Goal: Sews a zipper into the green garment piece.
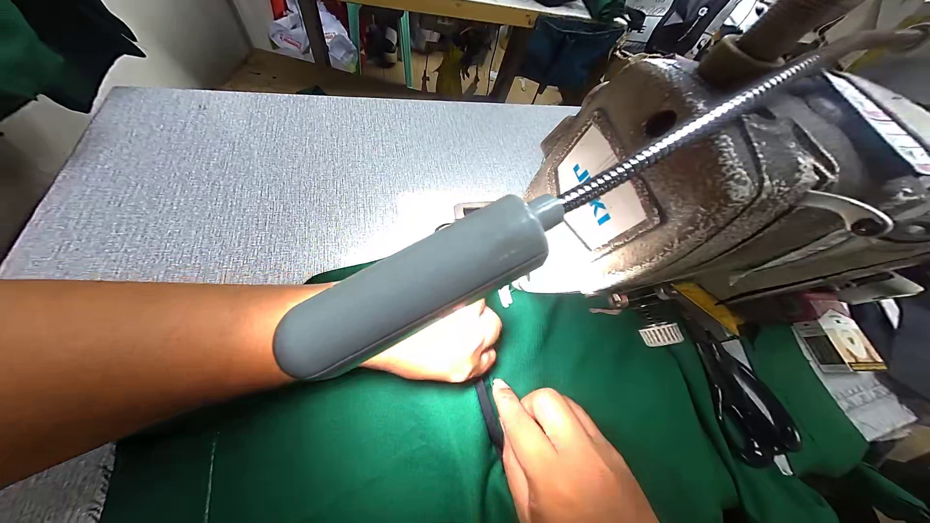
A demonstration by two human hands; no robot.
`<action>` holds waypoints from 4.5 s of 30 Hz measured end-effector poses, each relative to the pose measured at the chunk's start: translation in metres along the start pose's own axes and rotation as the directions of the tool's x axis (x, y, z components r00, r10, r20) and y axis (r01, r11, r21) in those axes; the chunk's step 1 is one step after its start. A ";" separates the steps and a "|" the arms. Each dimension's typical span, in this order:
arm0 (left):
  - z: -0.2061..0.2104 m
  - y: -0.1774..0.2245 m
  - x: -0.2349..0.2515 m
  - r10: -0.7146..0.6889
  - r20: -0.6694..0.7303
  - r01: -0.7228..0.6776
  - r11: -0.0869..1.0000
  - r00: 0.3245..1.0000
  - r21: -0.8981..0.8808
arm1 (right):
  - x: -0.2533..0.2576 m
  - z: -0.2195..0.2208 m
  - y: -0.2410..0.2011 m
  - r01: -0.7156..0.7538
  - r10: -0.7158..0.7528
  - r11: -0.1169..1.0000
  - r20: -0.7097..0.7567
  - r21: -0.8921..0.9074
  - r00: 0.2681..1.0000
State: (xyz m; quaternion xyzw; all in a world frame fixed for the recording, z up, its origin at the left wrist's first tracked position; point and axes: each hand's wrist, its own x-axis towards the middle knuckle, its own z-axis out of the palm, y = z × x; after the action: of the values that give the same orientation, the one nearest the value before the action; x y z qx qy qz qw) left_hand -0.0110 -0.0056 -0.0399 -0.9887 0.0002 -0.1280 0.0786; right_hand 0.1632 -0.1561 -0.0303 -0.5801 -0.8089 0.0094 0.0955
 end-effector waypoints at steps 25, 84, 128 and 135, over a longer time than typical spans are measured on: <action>0.023 0.076 -0.003 -0.765 0.141 0.778 0.613 0.628 -0.138 | 0.003 0.027 0.131 0.555 -0.567 0.815 0.030 0.167 0.823; 0.028 0.053 0.005 -0.545 -0.218 0.539 0.837 0.809 -0.095 | 0.021 0.021 0.122 0.631 -0.634 0.771 0.004 0.081 0.774; 0.009 0.076 0.013 -0.761 0.184 0.783 0.606 0.622 -0.140 | 0.025 0.019 0.120 0.636 -0.640 0.768 -0.038 -0.076 0.768; 0.025 0.079 0.006 -0.773 0.174 0.792 0.597 0.610 -0.129 | 0.002 -0.001 0.124 0.582 -0.584 0.811 0.058 0.057 0.809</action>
State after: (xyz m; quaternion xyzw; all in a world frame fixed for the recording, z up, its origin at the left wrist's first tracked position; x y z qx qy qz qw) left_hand 0.0029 -0.0795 -0.0741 -0.8960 -0.4249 -0.0996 -0.0818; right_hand 0.2789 -0.1139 -0.0448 -0.3016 -0.9504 0.0156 0.0749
